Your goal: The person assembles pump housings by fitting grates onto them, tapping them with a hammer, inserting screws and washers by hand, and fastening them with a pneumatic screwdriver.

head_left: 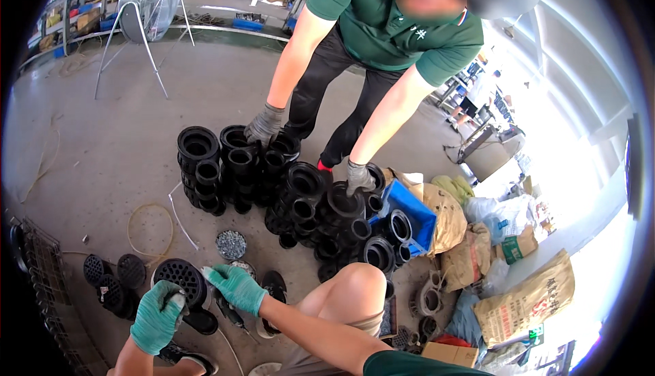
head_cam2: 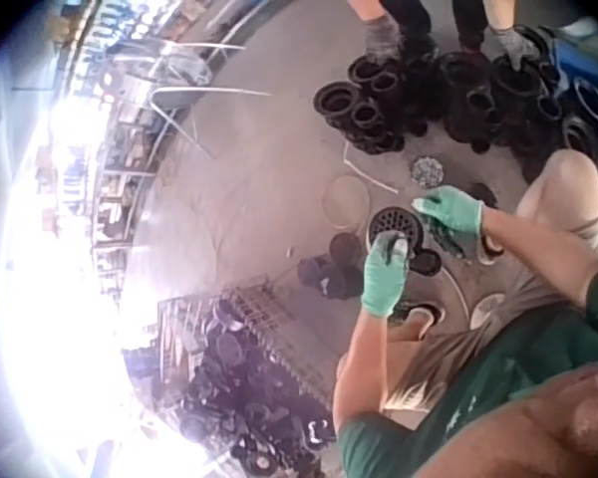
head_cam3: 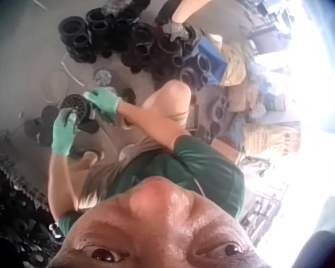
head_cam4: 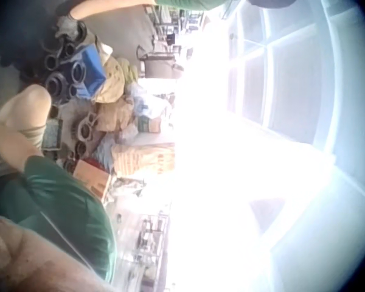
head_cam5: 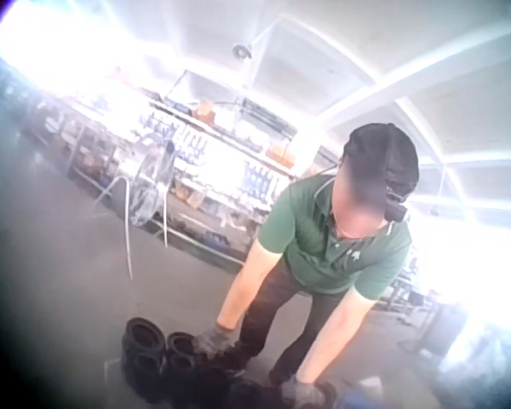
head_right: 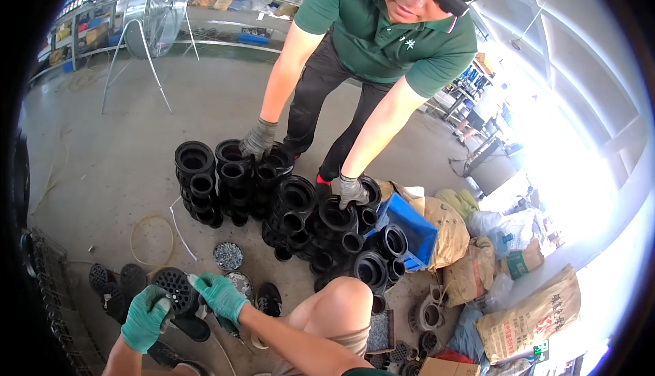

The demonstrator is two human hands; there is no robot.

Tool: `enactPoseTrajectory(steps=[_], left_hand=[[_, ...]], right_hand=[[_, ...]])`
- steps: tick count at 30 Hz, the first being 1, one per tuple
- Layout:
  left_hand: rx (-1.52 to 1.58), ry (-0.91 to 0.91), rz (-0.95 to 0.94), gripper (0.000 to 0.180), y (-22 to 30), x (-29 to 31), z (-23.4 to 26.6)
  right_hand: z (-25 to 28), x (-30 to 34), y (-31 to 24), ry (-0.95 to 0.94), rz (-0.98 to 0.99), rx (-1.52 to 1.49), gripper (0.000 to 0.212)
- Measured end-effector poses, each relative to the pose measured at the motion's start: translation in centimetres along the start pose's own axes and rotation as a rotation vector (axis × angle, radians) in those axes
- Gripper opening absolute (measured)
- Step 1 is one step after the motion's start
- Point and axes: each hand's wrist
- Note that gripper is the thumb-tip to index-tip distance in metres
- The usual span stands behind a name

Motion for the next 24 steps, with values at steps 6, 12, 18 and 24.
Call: enactPoseTrajectory(steps=[6, 12, 18, 24], left_hand=[[0.178, 0.067, -0.02, 0.013, -0.1, 0.3, 1.0], [0.102, 0.275, -0.046, 0.014, -1.4, 0.5, 3.0], [0.159, 0.422, -0.085, 0.024, -0.2, -1.9, 2.6], [0.11, 0.559, 0.021, 0.028, -0.4, 0.0, 5.2]], right_hand=[[2.6, -8.0, 7.7, 0.175, 0.095, 0.331, 0.047], [6.0, -16.1, 16.7, 0.133, 0.084, 0.634, 0.024], [14.0, -19.6, 23.1, 0.425, 0.038, 0.856, 0.024], [7.6, -22.1, 21.6, 0.251, -0.134, 0.948, 0.033]])
Point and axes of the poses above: each hand's wrist, its own x-axis away from the middle knuckle, its own z-axis out of the back of the hand, y = z × x, and after that the axes turned 6 degrees about -z, right-handed
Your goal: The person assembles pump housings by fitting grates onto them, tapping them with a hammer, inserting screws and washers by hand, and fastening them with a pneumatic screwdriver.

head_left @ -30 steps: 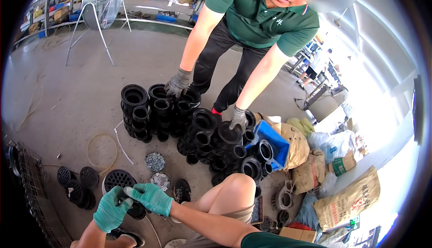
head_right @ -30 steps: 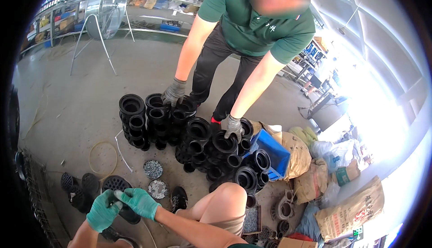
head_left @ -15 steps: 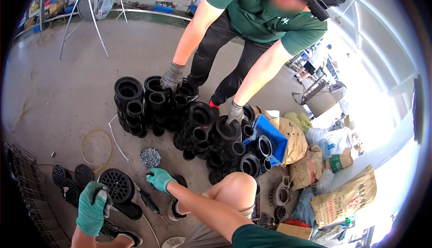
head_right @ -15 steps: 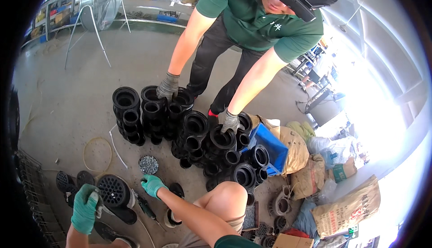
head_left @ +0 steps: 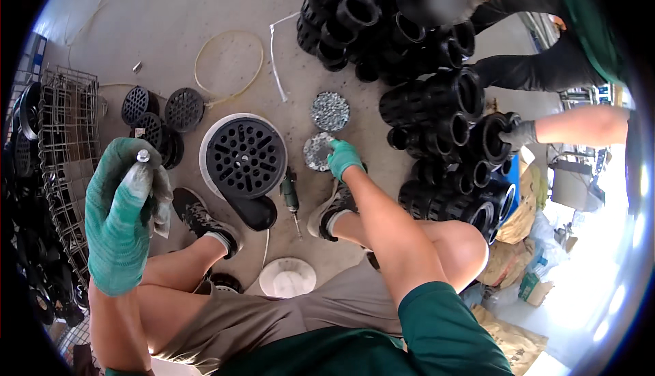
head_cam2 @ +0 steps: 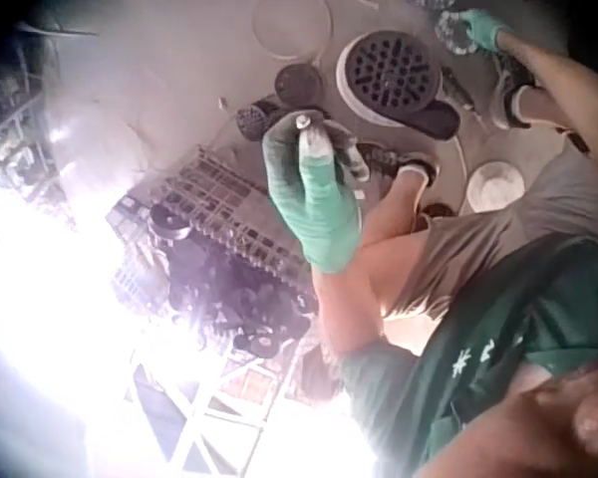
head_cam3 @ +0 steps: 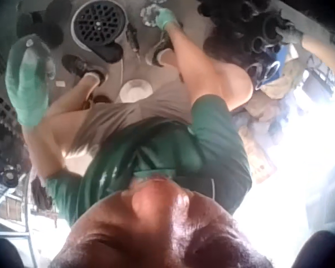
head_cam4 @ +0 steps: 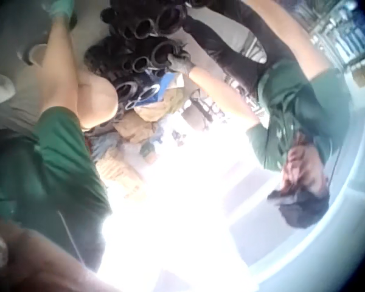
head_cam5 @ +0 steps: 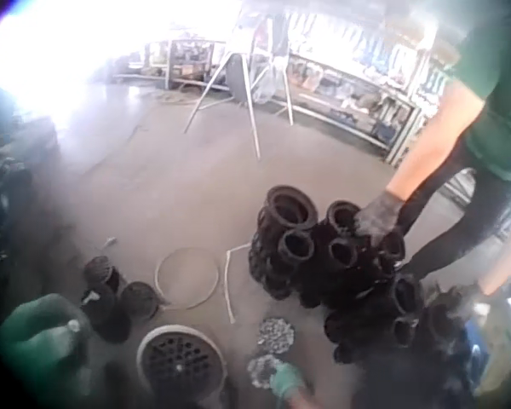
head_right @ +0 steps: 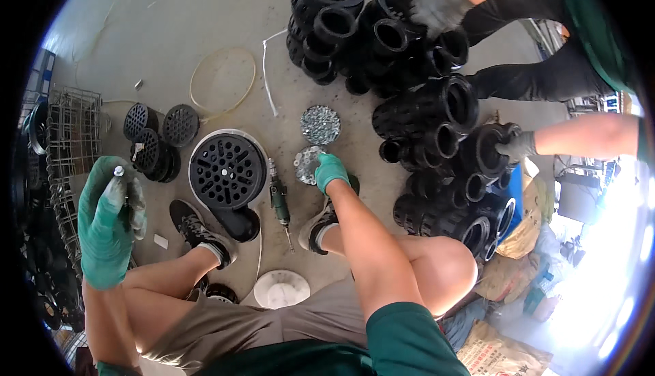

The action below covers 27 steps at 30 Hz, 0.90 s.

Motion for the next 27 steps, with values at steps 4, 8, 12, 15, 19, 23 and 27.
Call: enactPoseTrajectory(steps=[4, 8, 12, 15, 19, 23, 27], left_hand=[[-0.09, 0.095, 0.046, 0.032, 0.2, -0.7, -0.1], [-0.125, 0.071, 0.04, 0.036, -0.3, -1.2, 0.4], [-0.165, 0.074, -0.001, 0.038, -0.1, -1.4, 0.3], [-0.208, 0.091, -0.002, 0.036, 0.0, -1.2, 0.0], [-0.166, 0.145, 0.031, 0.034, 0.3, -0.7, -0.4], [-0.126, 0.103, 0.003, 0.03, 1.0, -0.6, -0.6], [-0.06, 0.014, -0.036, 0.029, 0.9, -0.2, -0.7]], right_hand=[[-3.5, -0.6, 0.5, 0.03, 0.14, 0.024, 0.039], [-5.5, -2.6, 0.1, -0.157, 0.023, -0.153, 0.065], [-7.9, -3.8, 0.2, -0.213, -0.609, -1.128, 0.044], [-7.5, -3.3, 2.0, -0.167, -0.287, -0.911, 0.032], [-4.7, -1.9, 1.8, -0.017, 0.02, 0.025, 0.025], [-3.4, -1.9, 3.3, -0.127, -0.041, -0.18, 0.028], [-2.1, -1.1, 4.2, -0.019, 0.115, -0.063, 0.032]])
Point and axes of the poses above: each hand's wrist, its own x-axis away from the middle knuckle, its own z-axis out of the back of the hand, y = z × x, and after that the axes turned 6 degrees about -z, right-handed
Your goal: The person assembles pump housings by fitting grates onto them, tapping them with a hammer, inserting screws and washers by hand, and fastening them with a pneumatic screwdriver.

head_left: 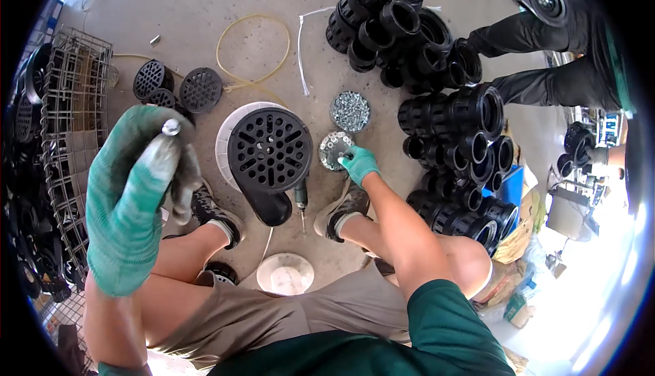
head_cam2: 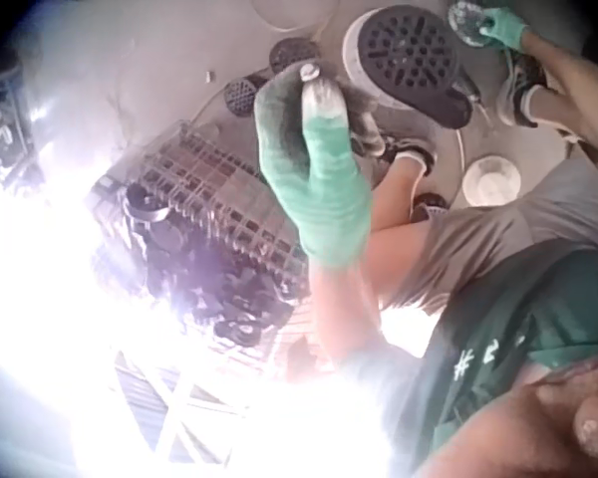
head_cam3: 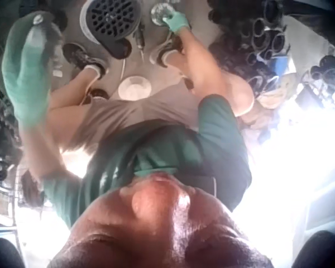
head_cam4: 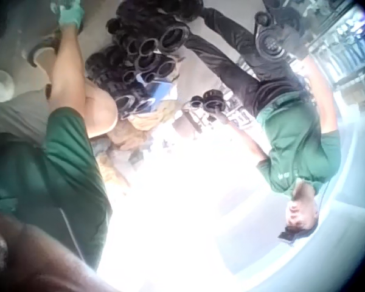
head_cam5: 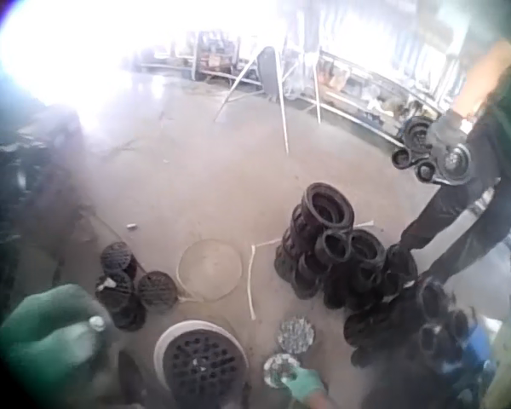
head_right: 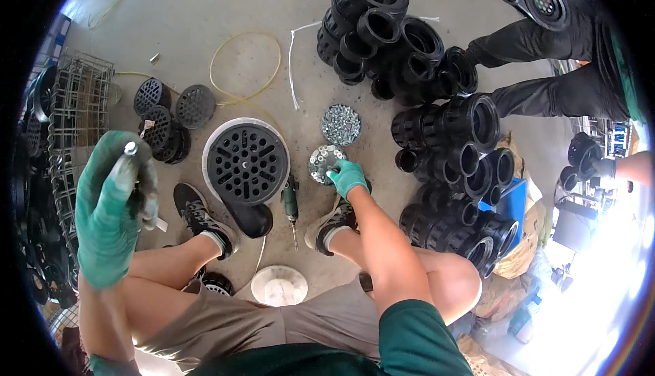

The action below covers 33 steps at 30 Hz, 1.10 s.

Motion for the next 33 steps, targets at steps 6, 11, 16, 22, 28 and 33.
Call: enactPoseTrajectory(steps=[6, 11, 16, 22, 28, 33], left_hand=[[0.057, -0.04, -0.036, 0.029, 0.2, 0.8, -0.5], [0.108, -0.132, -0.03, 0.029, 0.1, 0.9, -0.5], [0.131, -0.16, -0.065, 0.026, 0.2, 1.1, -0.4], [0.161, -0.203, -0.109, 0.026, 0.3, 1.2, -0.5], [0.111, -0.208, -0.158, 0.03, 0.3, 1.6, -0.3], [0.144, -0.193, -0.152, 0.026, 0.3, 1.9, -0.1]], right_hand=[[1.6, 1.3, -0.7, -0.008, -0.017, -0.059, 0.028], [3.9, 2.9, -1.4, -0.087, -0.092, -0.247, 0.022], [8.5, 6.5, -4.7, -0.287, -0.258, -0.741, 0.02], [13.4, 10.3, -6.5, -0.39, -0.208, -1.005, 0.018], [14.4, 11.1, -6.2, -0.326, -0.233, -0.84, 0.023], [13.7, 11.5, -5.4, -0.281, -0.248, -0.893, 0.03]])
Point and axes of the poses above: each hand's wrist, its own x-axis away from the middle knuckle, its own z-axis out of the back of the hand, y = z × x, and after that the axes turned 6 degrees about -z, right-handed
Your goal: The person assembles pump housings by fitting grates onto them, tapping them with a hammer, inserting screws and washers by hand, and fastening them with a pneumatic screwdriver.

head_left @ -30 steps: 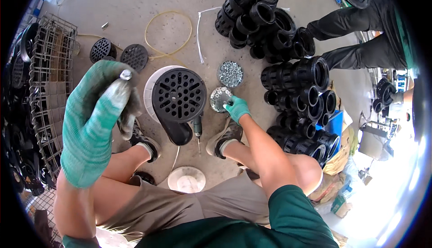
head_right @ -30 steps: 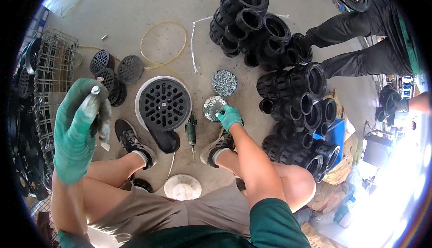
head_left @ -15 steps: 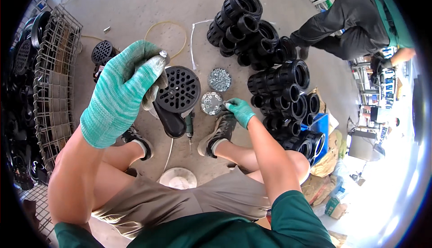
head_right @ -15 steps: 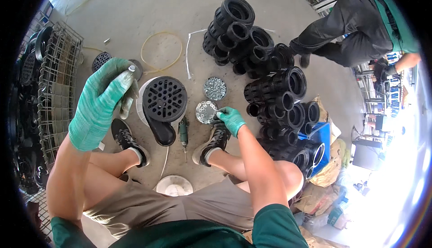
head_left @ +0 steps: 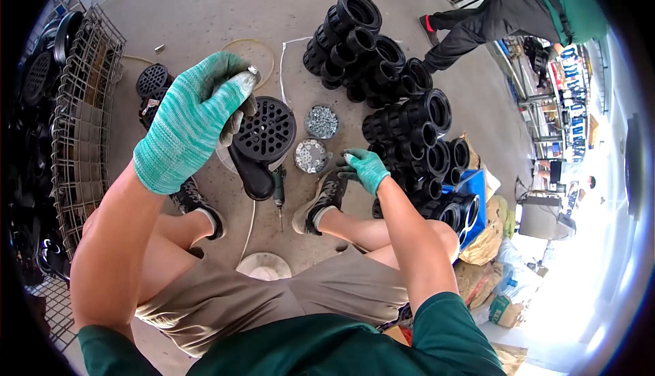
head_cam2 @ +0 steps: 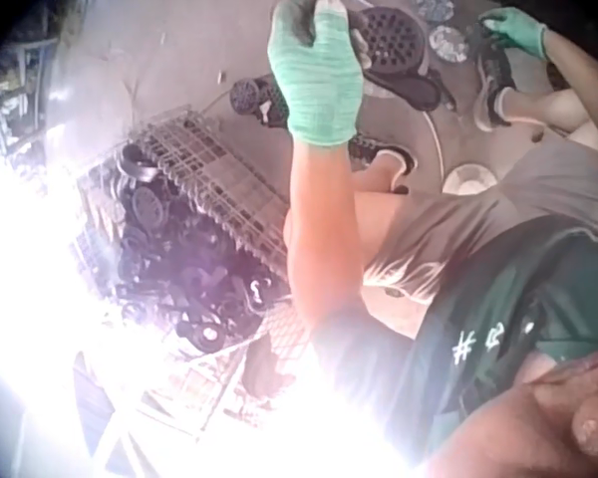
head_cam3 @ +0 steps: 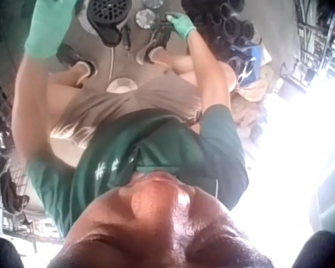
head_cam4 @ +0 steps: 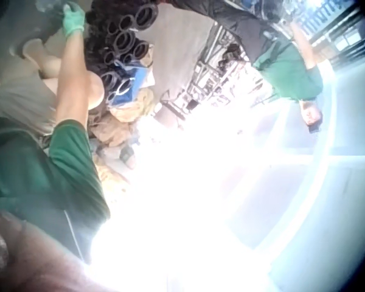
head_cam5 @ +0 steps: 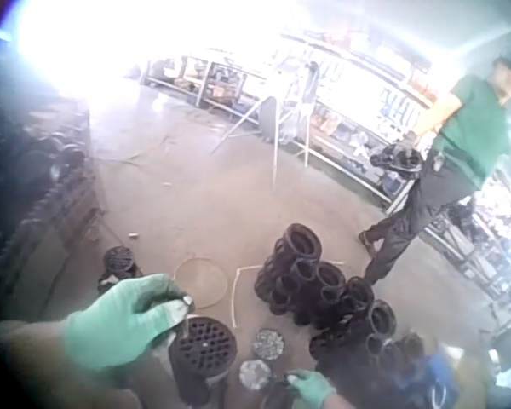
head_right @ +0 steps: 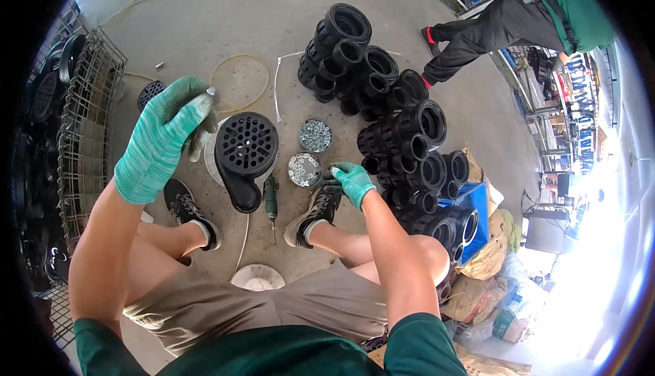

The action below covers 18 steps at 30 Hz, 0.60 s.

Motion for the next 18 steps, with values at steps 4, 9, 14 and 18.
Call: enactPoseTrajectory(steps=[4, 9, 14, 18], left_hand=[[0.009, -0.01, 0.008, 0.026, -0.2, 0.1, 0.3], [0.022, -0.103, 0.037, 0.024, 0.5, -0.2, -0.4], [0.367, -0.18, 0.226, 0.028, -2.1, -0.3, -0.5], [0.583, -0.175, 0.374, 0.028, -2.8, 0.3, -1.7]], right_hand=[[-0.9, 1.7, -0.6, -0.044, 0.033, -0.15, 0.031], [-2.9, 7.3, -4.8, -0.404, 0.146, -0.419, 0.032], [-6.3, 12.3, -9.4, -0.491, 0.206, -0.333, 0.035], [-8.8, 15.6, -13.4, -0.516, 0.228, -0.114, 0.039]])
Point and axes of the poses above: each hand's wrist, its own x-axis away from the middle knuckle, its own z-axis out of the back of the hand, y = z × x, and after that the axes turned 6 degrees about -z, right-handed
